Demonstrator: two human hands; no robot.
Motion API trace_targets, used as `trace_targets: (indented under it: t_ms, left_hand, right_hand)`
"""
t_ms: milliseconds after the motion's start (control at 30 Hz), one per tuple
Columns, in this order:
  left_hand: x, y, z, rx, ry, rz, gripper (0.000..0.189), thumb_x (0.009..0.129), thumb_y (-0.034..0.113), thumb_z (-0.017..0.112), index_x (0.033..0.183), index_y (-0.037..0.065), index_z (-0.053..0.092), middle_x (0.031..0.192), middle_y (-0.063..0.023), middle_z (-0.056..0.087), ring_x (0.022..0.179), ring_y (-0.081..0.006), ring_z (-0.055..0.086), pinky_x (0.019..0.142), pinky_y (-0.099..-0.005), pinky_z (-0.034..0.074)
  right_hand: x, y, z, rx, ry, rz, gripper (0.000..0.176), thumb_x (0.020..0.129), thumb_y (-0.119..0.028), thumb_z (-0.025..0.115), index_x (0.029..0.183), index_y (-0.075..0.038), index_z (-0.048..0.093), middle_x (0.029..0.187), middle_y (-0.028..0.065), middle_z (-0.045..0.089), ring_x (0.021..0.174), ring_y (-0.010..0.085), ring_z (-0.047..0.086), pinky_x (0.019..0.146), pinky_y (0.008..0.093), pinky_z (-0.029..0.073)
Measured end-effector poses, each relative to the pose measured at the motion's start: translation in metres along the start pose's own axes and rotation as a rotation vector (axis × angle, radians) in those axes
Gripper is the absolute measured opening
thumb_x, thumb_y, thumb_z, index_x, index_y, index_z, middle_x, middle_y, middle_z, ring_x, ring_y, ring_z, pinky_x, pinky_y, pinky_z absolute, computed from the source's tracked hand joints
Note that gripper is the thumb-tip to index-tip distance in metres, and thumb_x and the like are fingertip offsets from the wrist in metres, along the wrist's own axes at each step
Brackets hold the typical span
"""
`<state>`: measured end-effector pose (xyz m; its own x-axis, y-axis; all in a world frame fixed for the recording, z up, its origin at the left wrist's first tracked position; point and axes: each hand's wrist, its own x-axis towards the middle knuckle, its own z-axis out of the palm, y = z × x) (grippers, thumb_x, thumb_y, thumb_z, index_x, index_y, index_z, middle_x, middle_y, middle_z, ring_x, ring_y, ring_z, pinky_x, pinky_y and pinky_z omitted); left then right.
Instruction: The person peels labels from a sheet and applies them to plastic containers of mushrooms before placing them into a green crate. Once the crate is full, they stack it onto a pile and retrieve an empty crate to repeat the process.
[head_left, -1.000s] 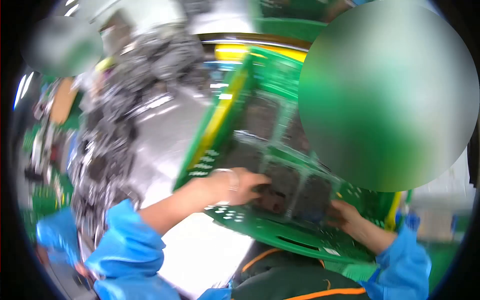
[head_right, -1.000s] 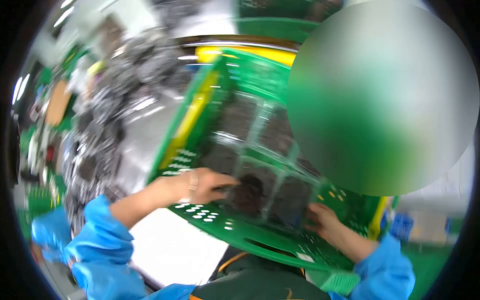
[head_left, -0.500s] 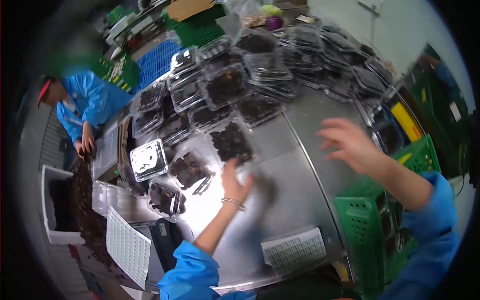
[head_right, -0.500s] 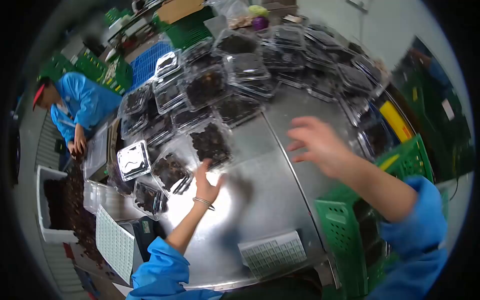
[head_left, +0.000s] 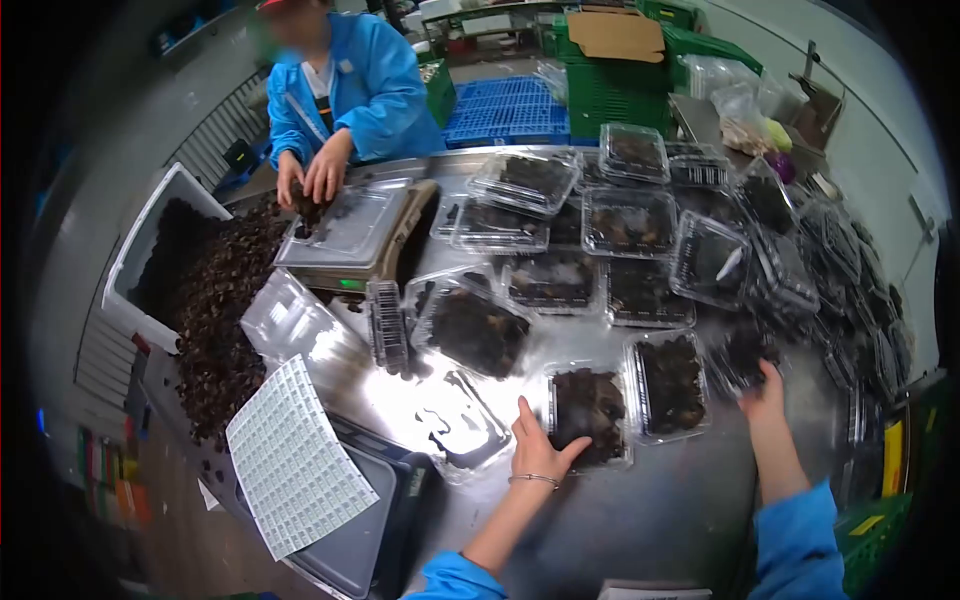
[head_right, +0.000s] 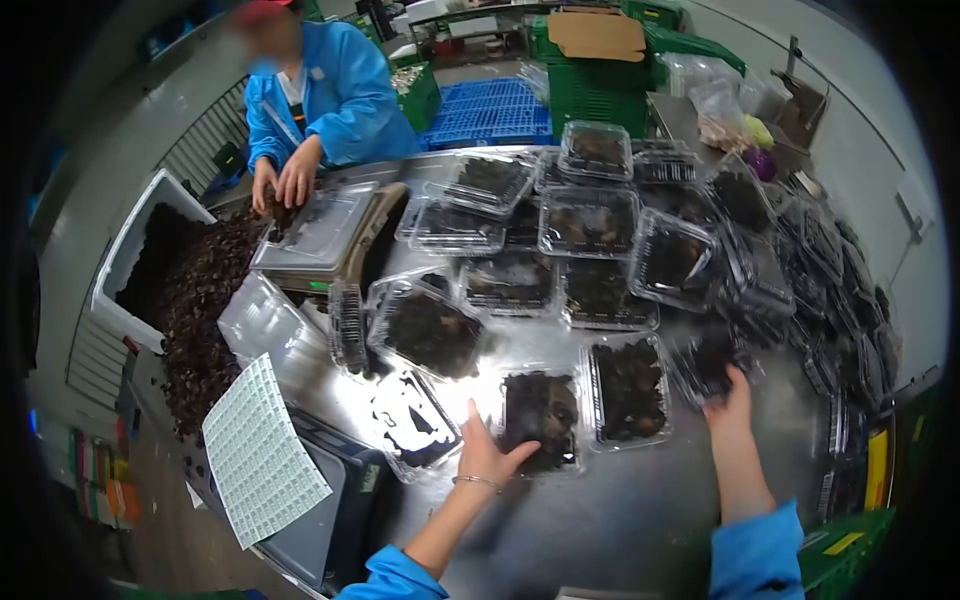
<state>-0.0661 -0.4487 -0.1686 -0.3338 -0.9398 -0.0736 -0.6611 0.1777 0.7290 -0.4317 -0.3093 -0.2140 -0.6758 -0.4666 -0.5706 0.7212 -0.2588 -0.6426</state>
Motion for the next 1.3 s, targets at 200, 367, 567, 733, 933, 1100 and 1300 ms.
trace_targets:
  t_ms: [200, 367, 567, 733, 933, 1100, 1300]
  left_hand:
    - [0.010, -0.009, -0.001, -0.147, -0.188, -0.280, 0.072, 0.051, 0.051, 0.077, 0.084, -0.007, 0.051, 0.079, -0.0180, 0.057, 0.076, -0.0226, 0.054, 0.067, -0.0337, 0.044]
    - [-0.006, -0.010, -0.034, -1.159, -0.353, -0.388, 0.059, 0.069, 0.016, 0.068, 0.118, -0.001, 0.039, 0.103, -0.0135, 0.055, 0.094, -0.0238, 0.056, 0.079, -0.0334, 0.047]
    - [0.041, 0.047, 0.034, -1.357, -0.571, -0.494, 0.034, 0.077, 0.019, 0.062, 0.104, 0.001, 0.053, 0.095, -0.0094, 0.060, 0.084, -0.0199, 0.058, 0.077, -0.0319, 0.047]
    - [0.029, 0.016, 0.053, -1.533, -0.780, -0.605, 0.026, 0.081, 0.022, 0.055, 0.098, 0.001, 0.055, 0.090, -0.0120, 0.061, 0.082, -0.0228, 0.061, 0.070, -0.0347, 0.052]
    - [-0.074, 0.059, -0.023, -1.166, -0.520, -0.257, 0.019, 0.075, 0.024, 0.059, 0.076, 0.005, 0.055, 0.076, -0.0057, 0.057, 0.068, -0.0149, 0.054, 0.063, -0.0265, 0.044]
    - [-0.131, 0.257, -0.007, -1.274, -1.285, 0.097, 0.035, 0.081, 0.031, 0.053, 0.097, 0.001, 0.057, 0.095, -0.0092, 0.061, 0.085, -0.0172, 0.059, 0.074, -0.0271, 0.048]
    - [-0.307, 0.381, 0.119, -0.720, -1.984, -0.111, 0.033, 0.078, 0.020, 0.061, 0.105, 0.000, 0.054, 0.100, -0.0084, 0.060, 0.089, -0.0147, 0.058, 0.077, -0.0275, 0.046]
  right_hand:
    - [-0.149, -0.037, -0.026, -0.290, 0.025, -0.425, 0.043, 0.067, -0.006, 0.054, 0.110, -0.005, 0.050, 0.090, 0.0059, 0.058, 0.087, 0.0200, 0.057, 0.080, 0.0345, 0.046]
    - [-0.184, -0.073, 0.026, -0.417, -0.251, -0.313, 0.049, 0.067, -0.008, 0.055, 0.115, -0.003, 0.047, 0.109, 0.0081, 0.054, 0.102, 0.0181, 0.050, 0.091, 0.0308, 0.036]
    - [-0.103, -0.016, 0.068, -0.759, -0.390, 0.109, 0.057, 0.072, -0.029, 0.069, 0.117, -0.001, 0.046, 0.112, 0.0096, 0.053, 0.103, 0.0193, 0.051, 0.089, 0.0340, 0.041]
    - [-0.107, 0.001, 0.055, -0.595, -0.340, 0.431, 0.051, 0.074, -0.025, 0.067, 0.116, -0.003, 0.048, 0.109, 0.0103, 0.056, 0.098, 0.0220, 0.056, 0.086, 0.0358, 0.045]
    - [-0.271, -0.054, 0.025, -0.534, -0.306, 0.274, 0.061, 0.073, -0.020, 0.069, 0.124, -0.003, 0.039, 0.113, 0.0075, 0.052, 0.100, 0.0174, 0.051, 0.088, 0.0308, 0.040]
    - [-0.428, -0.174, -0.098, -0.295, -0.090, -0.159, 0.037, 0.081, -0.033, 0.057, 0.105, -0.005, 0.054, 0.087, 0.0071, 0.061, 0.082, 0.0144, 0.059, 0.075, 0.0305, 0.048]
    - [-0.531, -0.165, -0.313, 0.078, 0.351, -0.400, 0.037, 0.084, -0.031, 0.053, 0.110, -0.005, 0.052, 0.103, 0.0102, 0.059, 0.091, 0.0235, 0.059, 0.083, 0.0402, 0.046]
